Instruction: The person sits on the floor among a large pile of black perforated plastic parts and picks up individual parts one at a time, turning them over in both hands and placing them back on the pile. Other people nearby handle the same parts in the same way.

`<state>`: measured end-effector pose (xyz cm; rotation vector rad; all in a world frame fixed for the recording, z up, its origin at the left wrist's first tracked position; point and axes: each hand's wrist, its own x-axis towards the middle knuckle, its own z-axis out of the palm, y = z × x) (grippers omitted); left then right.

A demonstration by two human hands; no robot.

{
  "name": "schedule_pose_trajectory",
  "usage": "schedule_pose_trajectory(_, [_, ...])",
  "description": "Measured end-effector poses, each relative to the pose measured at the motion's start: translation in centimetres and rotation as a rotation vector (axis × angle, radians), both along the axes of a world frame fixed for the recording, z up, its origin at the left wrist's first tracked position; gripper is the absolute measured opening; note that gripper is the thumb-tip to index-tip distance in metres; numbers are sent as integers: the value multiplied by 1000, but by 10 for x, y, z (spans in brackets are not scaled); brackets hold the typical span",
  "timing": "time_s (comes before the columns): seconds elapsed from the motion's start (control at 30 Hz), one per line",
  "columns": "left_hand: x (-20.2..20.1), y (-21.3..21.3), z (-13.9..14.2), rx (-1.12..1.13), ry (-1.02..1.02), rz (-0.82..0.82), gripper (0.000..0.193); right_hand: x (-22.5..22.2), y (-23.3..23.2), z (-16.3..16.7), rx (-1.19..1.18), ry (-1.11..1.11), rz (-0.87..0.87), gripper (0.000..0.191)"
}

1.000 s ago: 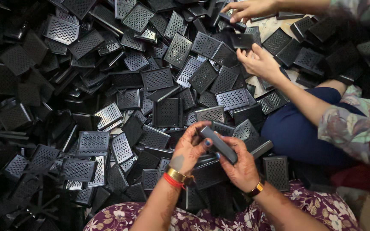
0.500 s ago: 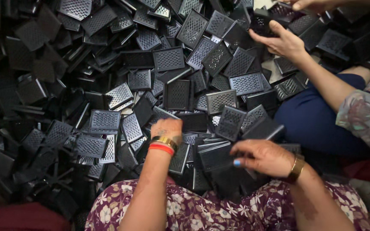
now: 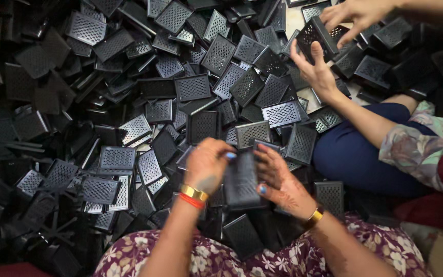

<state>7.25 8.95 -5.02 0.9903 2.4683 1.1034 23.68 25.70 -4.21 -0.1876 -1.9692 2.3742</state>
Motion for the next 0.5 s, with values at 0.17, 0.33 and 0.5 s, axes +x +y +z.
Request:
schedule_pose_trajectory(0.17, [17, 15, -13, 250, 23, -17, 14, -3, -9, -10, -773, -303, -134, 76])
schedule_pose_trajectory(0.33, [-7, 20, -69, -447, 343, -18, 12, -10, 20, -26, -898, -168, -333, 64])
schedule_pose_trajectory(0.5, [-17, 20, -71, -383, 493, 118, 8, -7, 29, -35, -896, -218, -425, 58])
